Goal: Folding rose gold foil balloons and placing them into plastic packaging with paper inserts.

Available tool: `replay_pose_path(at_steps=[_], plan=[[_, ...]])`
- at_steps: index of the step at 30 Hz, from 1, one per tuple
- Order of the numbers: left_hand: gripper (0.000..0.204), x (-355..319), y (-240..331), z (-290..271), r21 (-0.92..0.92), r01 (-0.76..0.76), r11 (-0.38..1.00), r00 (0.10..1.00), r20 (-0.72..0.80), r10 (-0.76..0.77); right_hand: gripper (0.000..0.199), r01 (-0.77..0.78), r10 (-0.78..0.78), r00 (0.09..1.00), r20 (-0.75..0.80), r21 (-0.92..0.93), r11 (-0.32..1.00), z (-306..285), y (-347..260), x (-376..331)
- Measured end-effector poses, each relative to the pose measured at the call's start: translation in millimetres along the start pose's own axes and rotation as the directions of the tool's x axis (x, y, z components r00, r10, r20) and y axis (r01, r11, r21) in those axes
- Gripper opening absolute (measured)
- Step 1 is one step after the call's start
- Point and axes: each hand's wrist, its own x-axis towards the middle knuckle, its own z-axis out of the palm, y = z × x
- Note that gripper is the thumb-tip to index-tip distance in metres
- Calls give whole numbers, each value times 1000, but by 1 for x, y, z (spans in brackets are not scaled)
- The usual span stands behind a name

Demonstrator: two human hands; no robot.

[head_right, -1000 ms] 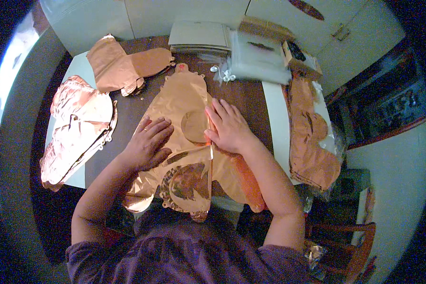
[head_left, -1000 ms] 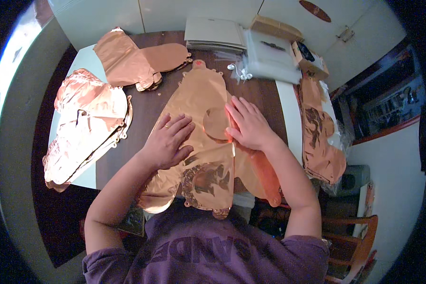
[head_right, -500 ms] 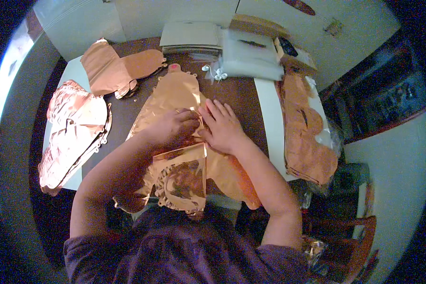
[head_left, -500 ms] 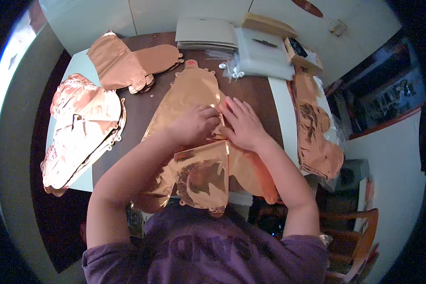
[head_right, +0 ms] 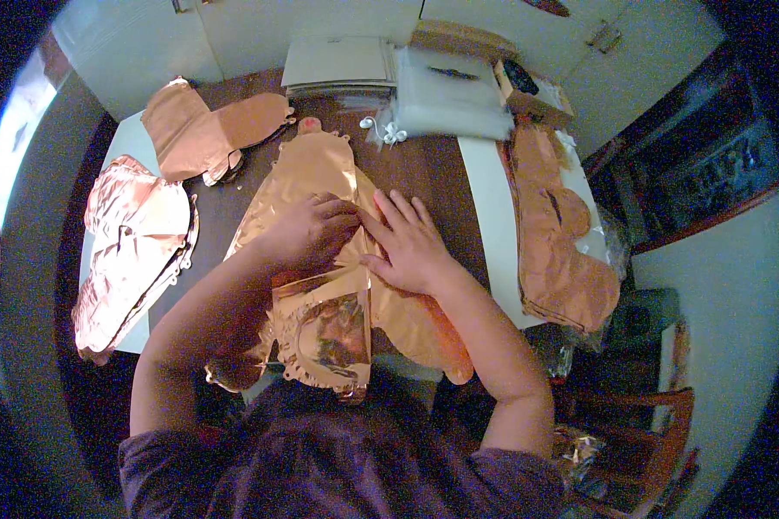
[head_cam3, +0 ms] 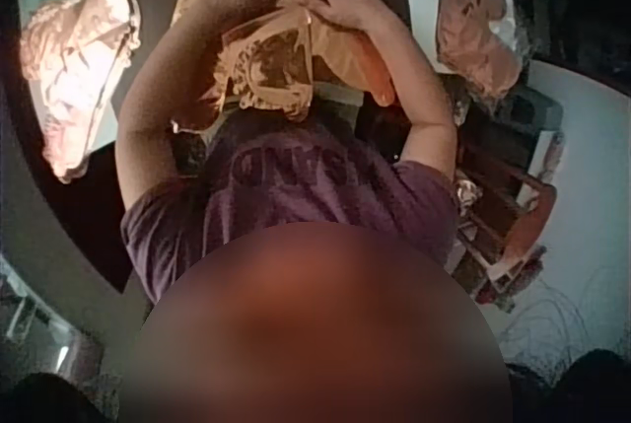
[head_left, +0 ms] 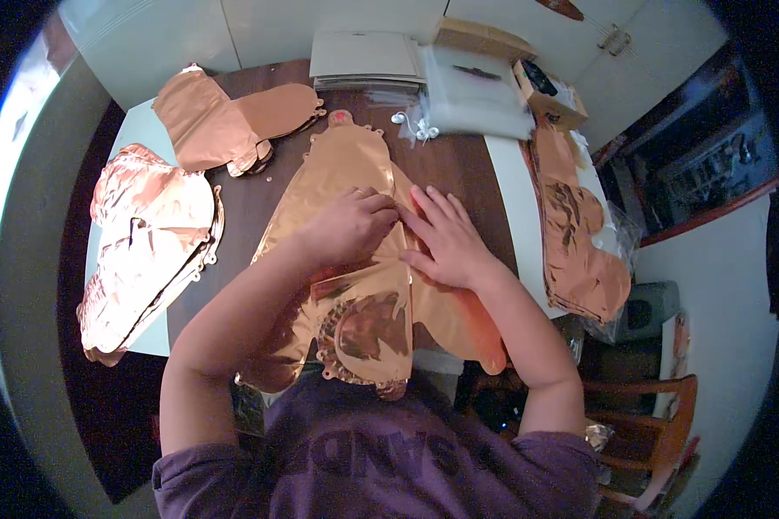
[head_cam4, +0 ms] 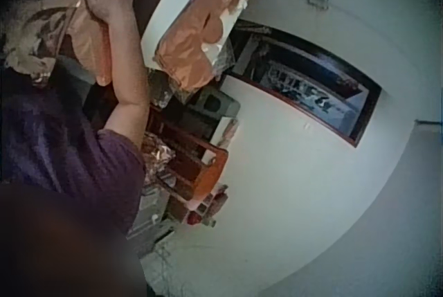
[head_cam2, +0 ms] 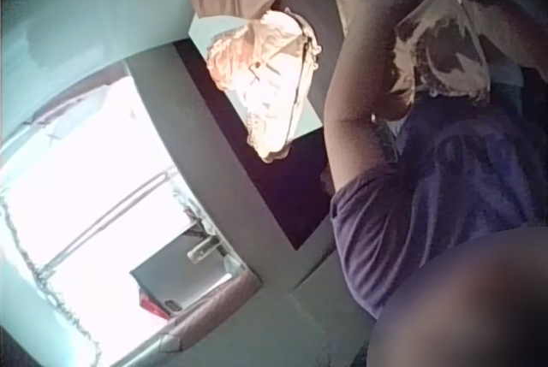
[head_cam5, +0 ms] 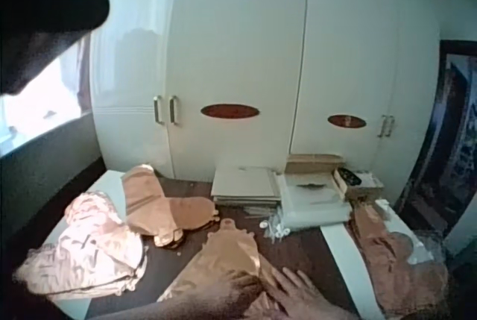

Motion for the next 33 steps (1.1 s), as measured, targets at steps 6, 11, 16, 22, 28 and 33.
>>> replay_pose_path(at_steps=[6,11,16,22,28,33], plan=[[22,5,3,-1,0,33,999,996,-83,-32,68,-7,8,999,35,-17,1000,-1,0,1],[23,10,-8,4,-6,37,999,984,-172,-37,68,-5,6,999,51,-22,1000,-3,-2,2],[25,18,-18,0,141,71,987,996,-69,-62,67,7,-6,1000,27,-26,1000,0,0,1],[32,15,-16,2,122,94,988,995,-52,-89,64,-9,10,999,39,-21,1000,-7,-4,2],[38,-9,-3,-5,-183,204,962,921,-297,-251,59,16,-14,1000,-15,142,990,-11,0,7],[44,-60,20,-58,-158,417,895,879,-178,-442,55,22,8,991,-133,221,975,5,6,21]])
